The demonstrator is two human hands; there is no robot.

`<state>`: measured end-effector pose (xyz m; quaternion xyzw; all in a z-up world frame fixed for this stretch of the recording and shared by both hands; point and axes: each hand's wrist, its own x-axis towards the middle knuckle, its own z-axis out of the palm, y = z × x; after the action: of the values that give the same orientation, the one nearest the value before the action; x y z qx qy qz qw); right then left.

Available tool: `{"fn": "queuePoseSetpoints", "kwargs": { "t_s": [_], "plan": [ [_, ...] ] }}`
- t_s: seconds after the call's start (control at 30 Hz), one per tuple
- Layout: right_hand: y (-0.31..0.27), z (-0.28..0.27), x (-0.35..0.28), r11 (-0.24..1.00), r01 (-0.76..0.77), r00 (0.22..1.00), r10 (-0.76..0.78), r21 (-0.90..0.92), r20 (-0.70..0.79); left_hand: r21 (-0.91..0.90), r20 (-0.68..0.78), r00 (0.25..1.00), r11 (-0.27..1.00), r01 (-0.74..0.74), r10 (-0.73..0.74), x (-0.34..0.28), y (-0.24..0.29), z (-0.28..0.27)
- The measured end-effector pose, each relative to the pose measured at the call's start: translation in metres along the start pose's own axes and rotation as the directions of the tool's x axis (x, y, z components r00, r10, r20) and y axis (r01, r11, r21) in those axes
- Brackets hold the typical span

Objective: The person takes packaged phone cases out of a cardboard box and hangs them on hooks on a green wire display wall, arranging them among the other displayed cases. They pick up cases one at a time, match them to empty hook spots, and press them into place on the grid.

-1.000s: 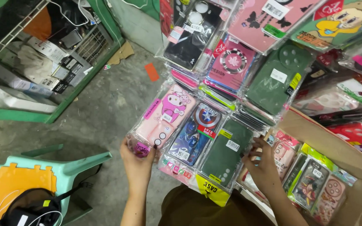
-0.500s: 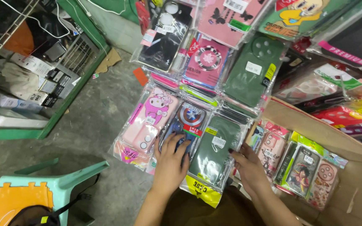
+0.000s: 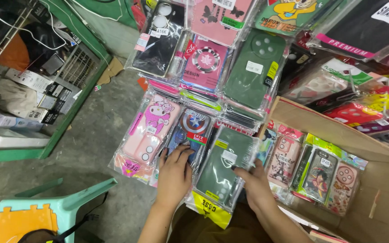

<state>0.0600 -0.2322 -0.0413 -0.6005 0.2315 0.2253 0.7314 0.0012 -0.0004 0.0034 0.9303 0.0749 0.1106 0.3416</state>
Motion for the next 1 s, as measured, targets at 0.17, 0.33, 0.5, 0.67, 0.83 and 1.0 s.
{"fn": "queuePoseSetpoints", "kwargs": {
  "t_s": [0.17, 0.33, 0.5, 0.67, 0.83, 1.0],
  "plan": [
    [0.013, -0.066, -0.013, 0.992, 0.079, 0.997, -0.079, 0.098, -0.009, 0.019, -0.024, 0.999, 1.0, 0.021, -0.021, 0.0, 0.006, 0.0],
    [0.005, -0.117, -0.029, 0.918, 0.224, 0.957, -0.272, 0.327, 0.106, -0.263, -0.059, 0.998, 0.965, -0.016, 0.0, -0.012, 0.007, 0.011],
    [-0.082, -0.059, -0.075, 0.819, 0.121, 0.971, -0.214, 0.56, 0.105, -0.554, 0.015, 0.999, 0.832, -0.021, 0.035, -0.024, 0.017, 0.044],
    [-0.05, -0.059, -0.065, 0.72, 0.091, 0.989, -0.147, 0.687, 0.023, -0.738, 0.177, 0.969, 0.674, 0.015, 0.173, -0.029, 0.079, 0.058],
    [-0.07, -0.026, -0.094, 0.866, 0.041, 0.918, -0.229, 0.498, 0.323, -0.903, 0.429, 0.899, -0.033, 0.428, -0.083, -0.09, 0.009, 0.196],
    [-0.05, -0.125, -0.039, 0.899, 0.203, 0.956, -0.097, -0.388, 0.276, -0.943, 0.258, 0.945, -0.265, 0.201, -0.202, -0.011, 0.073, 0.074]
  ]
}}
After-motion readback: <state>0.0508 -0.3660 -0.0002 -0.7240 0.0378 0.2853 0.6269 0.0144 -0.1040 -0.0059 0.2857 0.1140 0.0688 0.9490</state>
